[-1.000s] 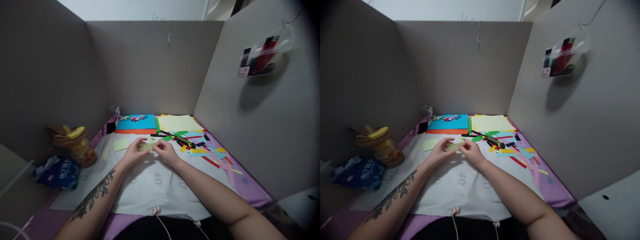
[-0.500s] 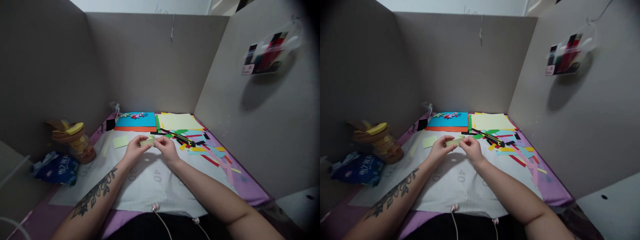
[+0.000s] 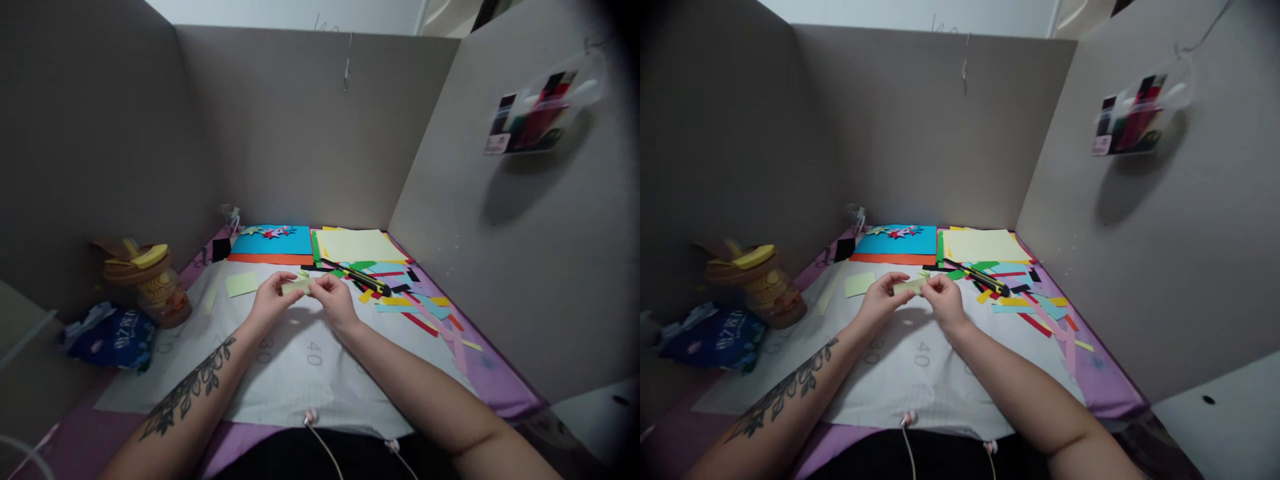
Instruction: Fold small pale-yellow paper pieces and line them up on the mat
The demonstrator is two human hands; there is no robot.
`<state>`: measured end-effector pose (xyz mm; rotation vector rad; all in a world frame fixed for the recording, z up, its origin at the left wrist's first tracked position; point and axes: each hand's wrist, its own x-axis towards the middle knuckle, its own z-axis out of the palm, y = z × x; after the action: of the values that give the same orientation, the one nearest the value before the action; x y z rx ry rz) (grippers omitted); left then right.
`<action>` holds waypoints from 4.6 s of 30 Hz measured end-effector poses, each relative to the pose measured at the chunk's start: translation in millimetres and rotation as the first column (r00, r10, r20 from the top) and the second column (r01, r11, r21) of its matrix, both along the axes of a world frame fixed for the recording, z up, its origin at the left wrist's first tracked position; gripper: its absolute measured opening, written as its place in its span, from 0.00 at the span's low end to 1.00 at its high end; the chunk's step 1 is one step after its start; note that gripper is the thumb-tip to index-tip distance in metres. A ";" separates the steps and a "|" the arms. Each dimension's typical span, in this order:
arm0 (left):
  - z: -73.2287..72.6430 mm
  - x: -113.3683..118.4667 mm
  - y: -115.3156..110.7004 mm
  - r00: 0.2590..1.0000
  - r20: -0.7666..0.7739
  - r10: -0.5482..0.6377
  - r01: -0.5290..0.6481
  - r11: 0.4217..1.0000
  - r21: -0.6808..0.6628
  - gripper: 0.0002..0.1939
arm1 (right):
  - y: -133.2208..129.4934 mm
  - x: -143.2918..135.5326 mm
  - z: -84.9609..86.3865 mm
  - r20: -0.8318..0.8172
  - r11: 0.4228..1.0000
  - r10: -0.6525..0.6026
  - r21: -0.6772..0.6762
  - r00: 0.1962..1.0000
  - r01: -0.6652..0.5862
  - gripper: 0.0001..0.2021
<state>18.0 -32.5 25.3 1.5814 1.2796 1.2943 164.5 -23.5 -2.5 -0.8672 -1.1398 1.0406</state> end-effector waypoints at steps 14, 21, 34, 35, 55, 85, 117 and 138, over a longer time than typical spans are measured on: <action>2.3 -1.2 -1.5 1.000 -0.030 0.009 -0.011 0.999 -0.045 0.20 | 0.0 -3.0 -2.5 -0.036 1.000 0.007 -0.010 0.999 -0.008 0.10; 0.8 -0.4 -1.5 0.999 -0.034 0.020 -0.020 1.000 -0.016 0.16 | -1.4 -6.3 1.2 -0.137 0.998 0.029 -0.048 0.990 -0.036 0.12; -4.3 -1.4 0.2 0.998 -0.036 0.050 -0.048 0.998 0.048 0.14 | -4.0 -8.5 -0.3 -0.108 0.995 0.088 -0.036 0.990 -0.093 0.16; -3.7 -1.1 -0.2 0.997 -0.050 0.056 -0.053 0.997 0.056 0.13 | -4.7 -8.4 -0.4 -0.085 0.995 0.088 -0.038 0.992 -0.092 0.16; -4.1 -5.8 2.8 0.979 -0.142 -0.148 0.143 0.989 -0.046 0.11 | 0.1 5.3 8.1 0.146 0.998 -0.022 0.055 0.989 0.014 0.12; -1.1 -9.9 4.1 0.954 -0.298 0.035 -0.040 0.999 -0.010 0.12 | 19.9 37.2 18.5 -0.042 0.982 -0.142 0.116 0.989 0.146 0.13; -32.3 -35.0 9.1 0.932 -0.356 -0.076 0.044 0.994 -0.097 0.17 | -0.7 9.1 -13.7 0.872 0.678 -0.472 0.454 0.131 -0.578 0.08; -30.3 -46.8 -18.7 0.402 -0.907 -0.124 0.554 0.822 0.133 0.16 | 12.5 24.3 -16.7 0.919 0.754 -0.042 0.287 0.393 -0.590 0.09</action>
<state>-28.8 -51.2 -5.0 2.8938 1.0805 0.3969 188.8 -11.0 -19.1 -0.6823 -2.4908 0.3148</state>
